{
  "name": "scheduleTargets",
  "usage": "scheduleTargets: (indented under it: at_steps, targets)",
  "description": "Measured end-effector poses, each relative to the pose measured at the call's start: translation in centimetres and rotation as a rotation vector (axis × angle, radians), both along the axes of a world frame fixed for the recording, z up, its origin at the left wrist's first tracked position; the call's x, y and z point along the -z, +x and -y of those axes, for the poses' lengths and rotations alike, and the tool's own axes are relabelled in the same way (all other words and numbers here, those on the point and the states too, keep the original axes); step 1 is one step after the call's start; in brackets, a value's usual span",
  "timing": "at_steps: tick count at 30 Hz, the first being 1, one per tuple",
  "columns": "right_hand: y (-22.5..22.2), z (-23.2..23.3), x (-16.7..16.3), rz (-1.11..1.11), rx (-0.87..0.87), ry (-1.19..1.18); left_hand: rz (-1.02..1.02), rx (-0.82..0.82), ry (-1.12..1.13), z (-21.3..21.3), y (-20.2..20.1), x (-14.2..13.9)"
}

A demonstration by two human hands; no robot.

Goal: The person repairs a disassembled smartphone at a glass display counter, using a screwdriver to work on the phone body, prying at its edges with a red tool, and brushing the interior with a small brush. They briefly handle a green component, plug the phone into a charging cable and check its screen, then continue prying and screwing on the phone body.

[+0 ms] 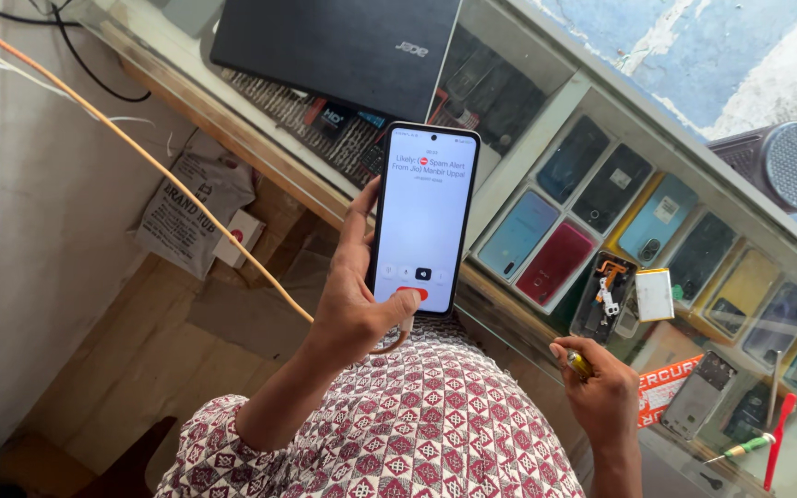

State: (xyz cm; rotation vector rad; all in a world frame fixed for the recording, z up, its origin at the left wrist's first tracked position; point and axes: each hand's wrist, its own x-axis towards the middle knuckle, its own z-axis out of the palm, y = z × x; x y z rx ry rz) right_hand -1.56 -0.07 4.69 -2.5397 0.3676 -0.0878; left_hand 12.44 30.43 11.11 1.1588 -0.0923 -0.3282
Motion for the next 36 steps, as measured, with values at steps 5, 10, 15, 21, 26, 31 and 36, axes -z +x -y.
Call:
scheduleTargets:
  at_steps: [5,10,15,21,26,31,36]
  targets:
    - [0.2,-0.1,0.1,0.007,-0.032,-0.004,0.022,-0.035,0.018,-0.5,-0.2,1.2]
    - [0.2,-0.3,0.3,-0.038,-0.016,0.006,-0.07,-0.05,0.024,-1.0,-0.4,1.7]
    - [0.0,-0.5,0.2,0.008,-0.056,0.016,-0.034,-0.062,0.048,-1.5,-0.3,2.2]
    - [-0.3,-0.5,0.1,-0.046,-0.021,0.012,-0.031,-0.077,0.038,-2.5,-0.5,3.3]
    - [-0.7,-0.8,0.2,-0.048,-0.027,-0.002,-0.018,-0.084,0.079,-3.5,-0.7,4.4]
    - [-0.8,-1.2,0.2,-0.05,-0.039,-0.001,-0.008,-0.066,-0.059,-4.7,-1.1,6.5]
    - [-1.2,-1.4,0.1,-0.091,-0.019,-0.001,-0.21,0.078,-0.006,-9.0,-1.7,9.9]
